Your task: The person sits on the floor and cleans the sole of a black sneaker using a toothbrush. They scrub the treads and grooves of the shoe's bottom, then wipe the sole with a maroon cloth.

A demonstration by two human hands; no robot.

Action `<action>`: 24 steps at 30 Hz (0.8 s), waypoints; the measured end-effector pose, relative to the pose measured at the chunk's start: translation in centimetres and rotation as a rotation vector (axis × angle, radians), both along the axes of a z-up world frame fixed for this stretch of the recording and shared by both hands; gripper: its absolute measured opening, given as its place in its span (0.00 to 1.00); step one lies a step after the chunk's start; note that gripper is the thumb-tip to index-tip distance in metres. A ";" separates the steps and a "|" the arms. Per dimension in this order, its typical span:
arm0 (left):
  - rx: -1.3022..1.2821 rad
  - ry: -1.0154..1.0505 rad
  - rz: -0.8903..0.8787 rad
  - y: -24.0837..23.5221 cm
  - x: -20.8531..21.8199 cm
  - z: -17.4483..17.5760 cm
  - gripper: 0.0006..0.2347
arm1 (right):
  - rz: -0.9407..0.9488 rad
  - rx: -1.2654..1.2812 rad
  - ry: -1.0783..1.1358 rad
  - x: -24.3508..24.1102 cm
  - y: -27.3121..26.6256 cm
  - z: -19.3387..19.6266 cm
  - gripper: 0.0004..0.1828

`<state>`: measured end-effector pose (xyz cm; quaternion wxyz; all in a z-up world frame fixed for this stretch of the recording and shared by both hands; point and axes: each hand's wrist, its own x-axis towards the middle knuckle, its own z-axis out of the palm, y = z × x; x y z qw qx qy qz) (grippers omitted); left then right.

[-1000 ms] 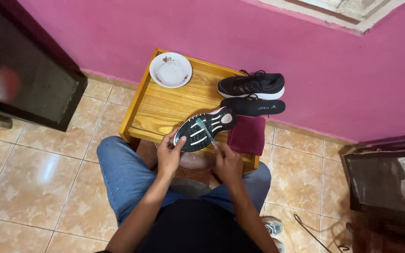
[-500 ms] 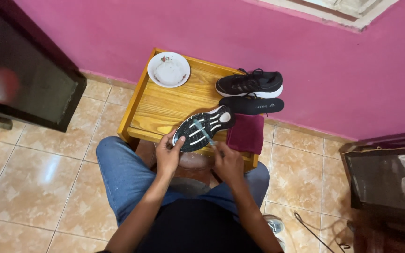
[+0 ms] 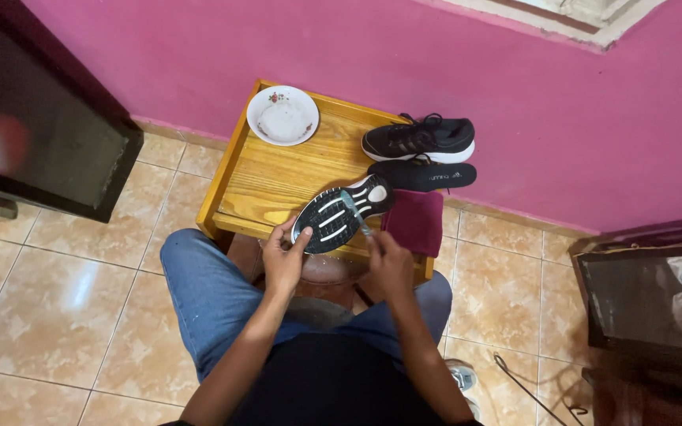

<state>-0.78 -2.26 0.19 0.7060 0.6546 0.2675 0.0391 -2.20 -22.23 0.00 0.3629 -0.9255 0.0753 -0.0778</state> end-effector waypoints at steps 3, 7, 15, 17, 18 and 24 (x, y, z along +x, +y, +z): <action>0.030 -0.006 -0.007 0.7 0.2 0.4 0.19 | 0.084 0.068 -0.041 -1.3 1.5 0.5 0.04; 0.027 0.016 -0.016 0.3 -0.1 0.2 0.19 | -0.022 0.067 0.007 -1.1 0.6 1.2 0.06; 0.061 0.016 -0.013 0.3 -0.1 0.4 0.19 | 0.007 0.055 0.000 -0.4 0.7 1.0 0.06; 0.061 0.014 -0.003 0.6 0.2 0.3 0.19 | 0.095 0.046 -0.030 -0.4 1.4 0.7 0.05; 0.059 0.014 -0.004 0.6 0.2 0.2 0.19 | 0.171 0.036 -0.057 -0.6 1.8 0.5 0.04; 0.037 0.008 -0.001 0.6 0.1 -1.5 0.19 | 0.179 0.040 -0.092 -1.7 2.1 0.3 0.05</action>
